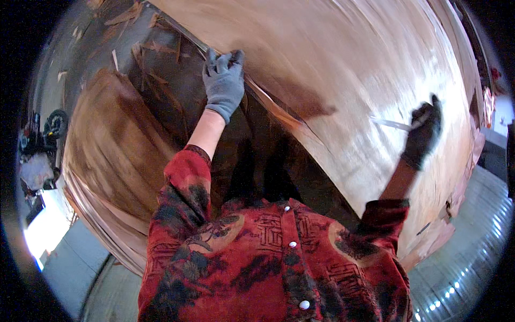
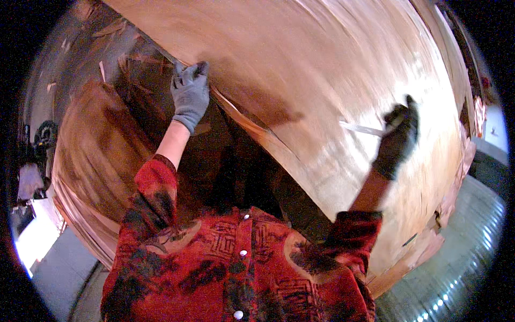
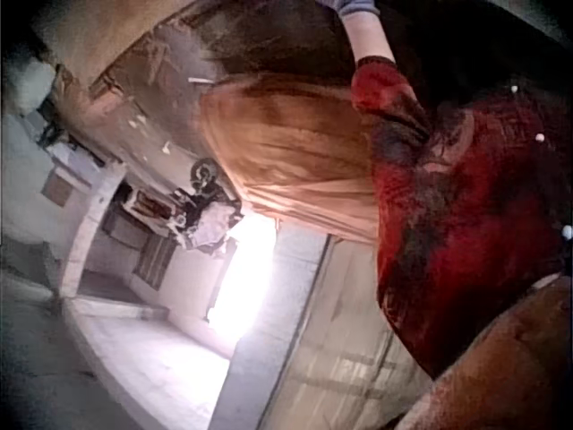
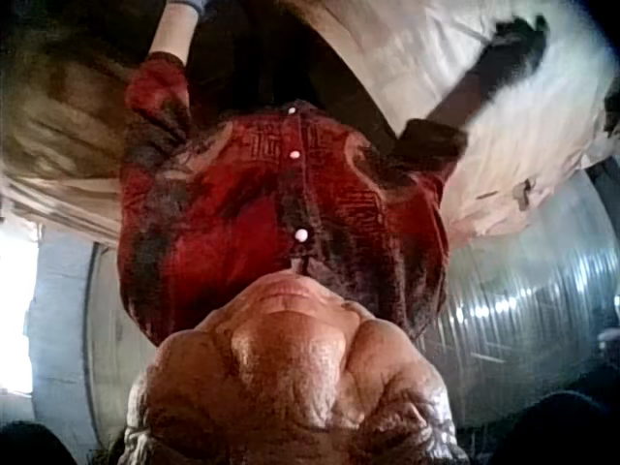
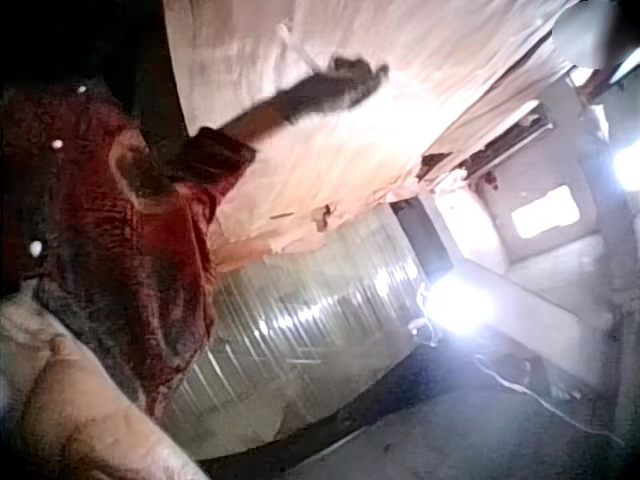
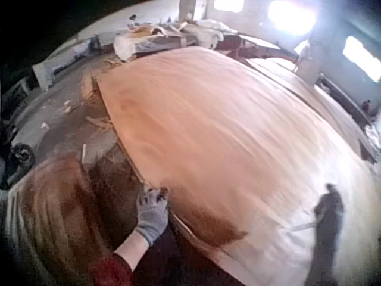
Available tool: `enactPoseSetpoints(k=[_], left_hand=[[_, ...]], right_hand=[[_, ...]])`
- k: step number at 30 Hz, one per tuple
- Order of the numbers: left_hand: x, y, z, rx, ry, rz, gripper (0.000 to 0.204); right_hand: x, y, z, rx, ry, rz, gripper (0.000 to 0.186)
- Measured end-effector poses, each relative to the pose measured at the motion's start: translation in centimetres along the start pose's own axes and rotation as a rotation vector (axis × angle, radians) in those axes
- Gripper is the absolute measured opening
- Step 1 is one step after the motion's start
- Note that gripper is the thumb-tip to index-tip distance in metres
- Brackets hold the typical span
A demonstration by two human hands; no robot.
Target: The person applies thin wood veneer strips to the edges of a large wooden panel. They use a small brush to apply adhesive to the panel's edge and then press the veneer strip into place, smoothing it down with their gloved hands. The process involves repeated application of glue and placement of veneer pieces along the panel's perimeter.
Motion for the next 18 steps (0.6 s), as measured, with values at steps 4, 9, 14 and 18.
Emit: enactPoseSetpoints(k=[4, 9, 14, 18], left_hand=[[-0.9, 0.3, -0.3, -0.032, 0.032, -0.032, 0.053], [1.6, 0.2, -6.0, 0.031, 0.341, -0.072, 0.037], [10.9, 1.2, -10.0, -0.135, 0.858, 0.005, 0.06], [13.5, 1.9, -10.2, -0.152, 0.823, 0.166, 0.089]], right_hand=[[-3.6, 2.2, -9.1, -0.055, 0.228, -0.1, 0.037], [-4.0, 9.1, -5.2, -0.296, 0.245, -0.023, 0.037], [0.0, 11.5, 0.8, -0.181, -0.17, 0.327, 0.035], [2.1, 12.0, -1.7, -0.11, -0.125, 0.33, 0.033]])
Point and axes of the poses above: each hand's wrist, its own y-axis away from the middle knuckle, its own z-axis out of the palm, x = y × z, the point moved 10 cm from there along -y, towards the middle knuckle, and after that the axes turned 11 degrees about -z, right-handed, at the moved point
